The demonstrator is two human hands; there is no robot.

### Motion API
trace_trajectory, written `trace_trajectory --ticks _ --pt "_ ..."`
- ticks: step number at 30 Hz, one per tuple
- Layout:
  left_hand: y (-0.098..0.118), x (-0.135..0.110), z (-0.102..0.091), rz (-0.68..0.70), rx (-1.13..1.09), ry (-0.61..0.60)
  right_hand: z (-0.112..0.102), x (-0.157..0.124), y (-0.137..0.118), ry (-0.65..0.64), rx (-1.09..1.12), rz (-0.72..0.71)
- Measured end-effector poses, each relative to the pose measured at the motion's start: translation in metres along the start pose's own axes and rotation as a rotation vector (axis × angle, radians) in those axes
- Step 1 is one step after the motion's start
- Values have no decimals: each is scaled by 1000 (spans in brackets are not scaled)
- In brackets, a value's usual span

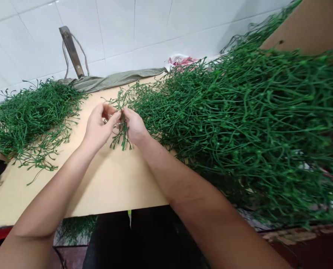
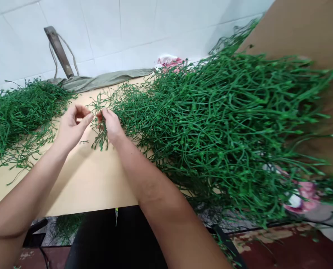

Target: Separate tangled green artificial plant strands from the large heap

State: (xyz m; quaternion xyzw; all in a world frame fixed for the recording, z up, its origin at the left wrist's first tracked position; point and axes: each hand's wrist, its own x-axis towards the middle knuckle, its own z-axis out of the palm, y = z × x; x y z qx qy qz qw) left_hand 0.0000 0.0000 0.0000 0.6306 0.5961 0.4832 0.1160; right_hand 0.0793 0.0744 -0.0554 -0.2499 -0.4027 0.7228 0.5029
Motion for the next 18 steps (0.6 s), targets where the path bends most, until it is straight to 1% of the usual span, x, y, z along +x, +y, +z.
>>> trace_trajectory --ticks 2,3,4,6,9,11,15,18 --pt "-16 -9 -4 -159 -5 -94 3 -6 -6 18 73 42" --pt "-24 -14 -4 -214 -13 -154 6 -9 -8 12 88 43" --pt "-30 -18 -2 -247 -19 -209 9 -12 -10 -2 89 39" --pt "-39 -24 1 -257 -14 -284 16 -17 -11 -39 53 28" --pt "-46 -25 2 -234 42 -292 21 -22 -10 -65 -15 20" --pt "-47 -22 -2 -248 39 -285 20 -23 -10 -72 -27 61" --pt "-43 -18 -13 -325 -93 -318 13 -21 -15 -97 -39 165" --pt "-39 -17 -18 -364 -160 -338 6 -21 -18 -114 -97 154"
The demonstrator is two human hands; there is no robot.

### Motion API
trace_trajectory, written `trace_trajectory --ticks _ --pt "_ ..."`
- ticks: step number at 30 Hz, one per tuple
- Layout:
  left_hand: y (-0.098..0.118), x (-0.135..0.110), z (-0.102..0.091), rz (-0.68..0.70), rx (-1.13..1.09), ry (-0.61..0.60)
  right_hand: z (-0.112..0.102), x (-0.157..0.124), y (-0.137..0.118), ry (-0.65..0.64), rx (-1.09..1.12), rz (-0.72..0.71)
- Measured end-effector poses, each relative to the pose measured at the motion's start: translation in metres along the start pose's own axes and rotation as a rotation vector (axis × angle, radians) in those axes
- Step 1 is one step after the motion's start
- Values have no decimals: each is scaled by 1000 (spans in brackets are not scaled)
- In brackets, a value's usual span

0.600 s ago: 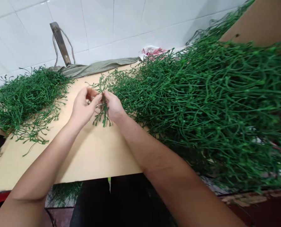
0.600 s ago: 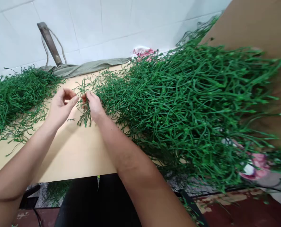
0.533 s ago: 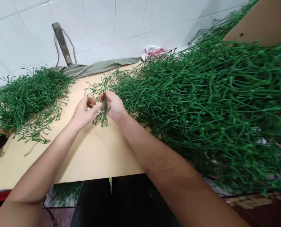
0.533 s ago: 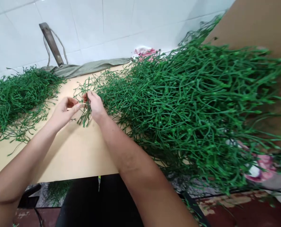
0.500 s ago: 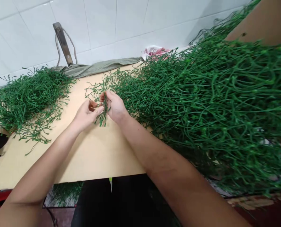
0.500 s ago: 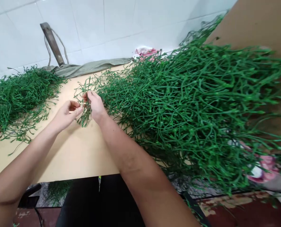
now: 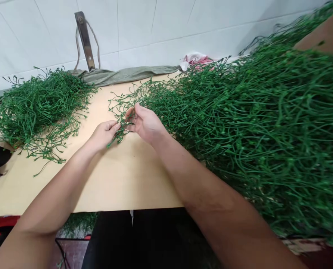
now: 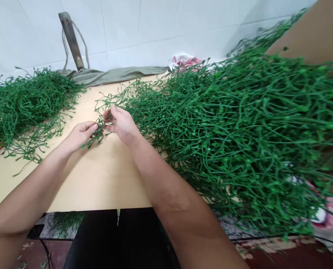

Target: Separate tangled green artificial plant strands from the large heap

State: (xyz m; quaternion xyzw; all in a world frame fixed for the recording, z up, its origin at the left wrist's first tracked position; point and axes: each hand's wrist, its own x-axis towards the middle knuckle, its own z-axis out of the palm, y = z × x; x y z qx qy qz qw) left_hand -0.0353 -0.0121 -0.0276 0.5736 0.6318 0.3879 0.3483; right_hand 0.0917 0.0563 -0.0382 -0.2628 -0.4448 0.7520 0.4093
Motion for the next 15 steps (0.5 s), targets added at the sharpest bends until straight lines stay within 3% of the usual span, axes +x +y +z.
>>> trace_trajectory --ticks 7,15 --pt "-1 0 -7 20 84 85 -13 -3 0 -28 -144 -82" --pt "-9 0 -22 276 588 262 -7 -7 -4 112 -111 -125"
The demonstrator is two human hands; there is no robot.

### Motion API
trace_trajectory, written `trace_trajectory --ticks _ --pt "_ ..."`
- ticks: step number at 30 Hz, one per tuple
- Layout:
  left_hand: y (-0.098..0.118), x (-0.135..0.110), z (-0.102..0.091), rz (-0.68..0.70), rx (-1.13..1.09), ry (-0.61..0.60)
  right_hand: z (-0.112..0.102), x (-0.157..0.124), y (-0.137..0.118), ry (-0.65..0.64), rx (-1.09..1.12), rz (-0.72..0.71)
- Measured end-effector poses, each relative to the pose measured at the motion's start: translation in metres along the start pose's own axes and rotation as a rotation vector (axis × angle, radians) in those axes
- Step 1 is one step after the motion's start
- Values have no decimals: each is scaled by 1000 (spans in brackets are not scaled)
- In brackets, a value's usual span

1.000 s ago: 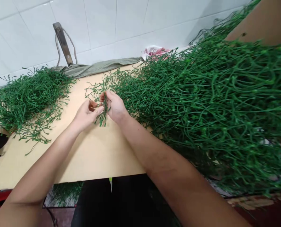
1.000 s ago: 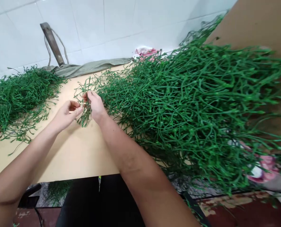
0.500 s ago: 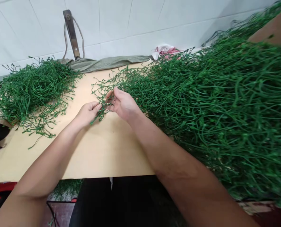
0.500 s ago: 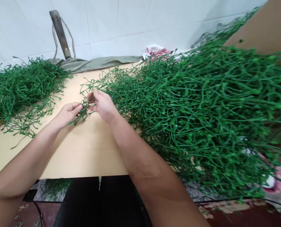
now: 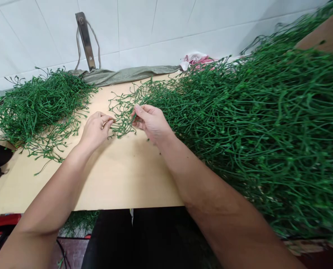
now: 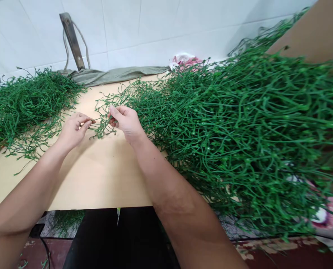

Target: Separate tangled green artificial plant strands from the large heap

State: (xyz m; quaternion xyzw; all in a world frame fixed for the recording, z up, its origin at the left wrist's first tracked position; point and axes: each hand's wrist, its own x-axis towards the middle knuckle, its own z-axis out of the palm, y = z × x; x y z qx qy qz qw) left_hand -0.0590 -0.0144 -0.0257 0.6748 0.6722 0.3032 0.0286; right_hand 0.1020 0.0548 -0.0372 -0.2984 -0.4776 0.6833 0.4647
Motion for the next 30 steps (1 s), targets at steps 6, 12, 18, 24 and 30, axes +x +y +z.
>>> trace_trajectory --ticks 6,12,18,24,30 --pt "21 -7 -7 53 -89 75 3 0 4 -6 -18 -48" --pt "34 -12 7 36 -187 -79 12 -7 8 -68 -26 -46" --pt "29 -7 2 -115 -363 -131 8 -4 11 -116 33 46" --pt "39 -11 -4 6 -364 -294 14 -6 8 -41 3 168" --pt "41 -13 -12 22 -368 -397 19 -7 10 -16 -72 180"
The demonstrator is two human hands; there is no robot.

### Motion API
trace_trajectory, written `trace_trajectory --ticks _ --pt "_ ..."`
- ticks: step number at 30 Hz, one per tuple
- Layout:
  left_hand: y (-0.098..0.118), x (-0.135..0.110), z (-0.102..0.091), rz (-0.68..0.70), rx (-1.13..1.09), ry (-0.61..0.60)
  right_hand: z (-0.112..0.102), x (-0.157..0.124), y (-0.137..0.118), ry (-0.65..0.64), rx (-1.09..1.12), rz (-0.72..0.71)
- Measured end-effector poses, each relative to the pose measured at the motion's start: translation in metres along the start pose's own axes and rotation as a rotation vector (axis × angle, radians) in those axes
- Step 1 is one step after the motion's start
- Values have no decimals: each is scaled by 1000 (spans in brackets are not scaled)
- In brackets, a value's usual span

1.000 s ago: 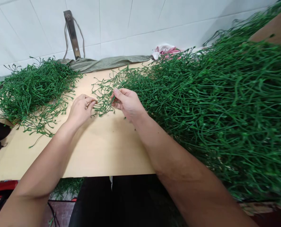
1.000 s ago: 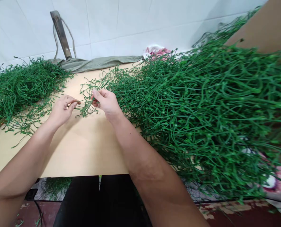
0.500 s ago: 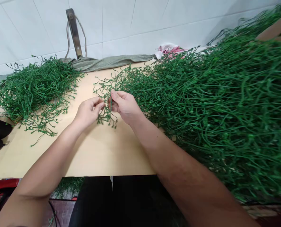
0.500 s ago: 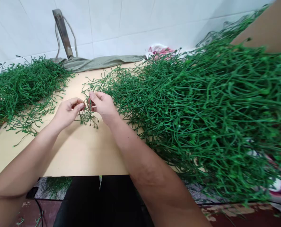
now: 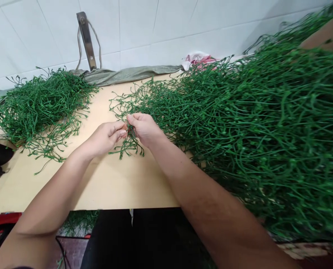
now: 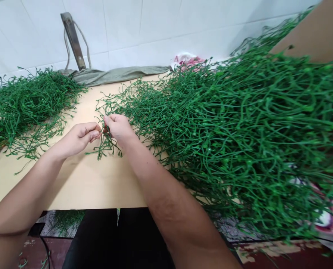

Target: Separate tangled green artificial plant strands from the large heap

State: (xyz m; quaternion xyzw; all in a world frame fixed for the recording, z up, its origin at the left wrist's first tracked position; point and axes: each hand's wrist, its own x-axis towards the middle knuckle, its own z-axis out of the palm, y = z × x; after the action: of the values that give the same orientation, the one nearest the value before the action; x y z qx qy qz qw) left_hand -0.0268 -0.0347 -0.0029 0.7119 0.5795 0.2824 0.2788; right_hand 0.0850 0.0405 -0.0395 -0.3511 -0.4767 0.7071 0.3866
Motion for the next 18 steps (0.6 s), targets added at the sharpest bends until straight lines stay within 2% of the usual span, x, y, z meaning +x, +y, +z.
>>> trace_trajectory --ticks 5,9,13,15,16,18 --pt "3 0 -3 -10 -81 -25 1 6 2 9 -89 -88" --pt "3 3 0 -62 -197 2 -3 8 0 0 -1 -105" --pt "0 3 1 -184 -104 -110 -7 3 -2 -177 63 -69" --pt "-2 2 1 -194 -54 -137 -8 0 -2 -287 37 -42" --pt "-4 2 0 -176 -44 -149 -8 -1 -1 -312 10 -32" --pt "-6 2 -2 -127 -49 -163 -8 -1 0 -283 -49 -47"
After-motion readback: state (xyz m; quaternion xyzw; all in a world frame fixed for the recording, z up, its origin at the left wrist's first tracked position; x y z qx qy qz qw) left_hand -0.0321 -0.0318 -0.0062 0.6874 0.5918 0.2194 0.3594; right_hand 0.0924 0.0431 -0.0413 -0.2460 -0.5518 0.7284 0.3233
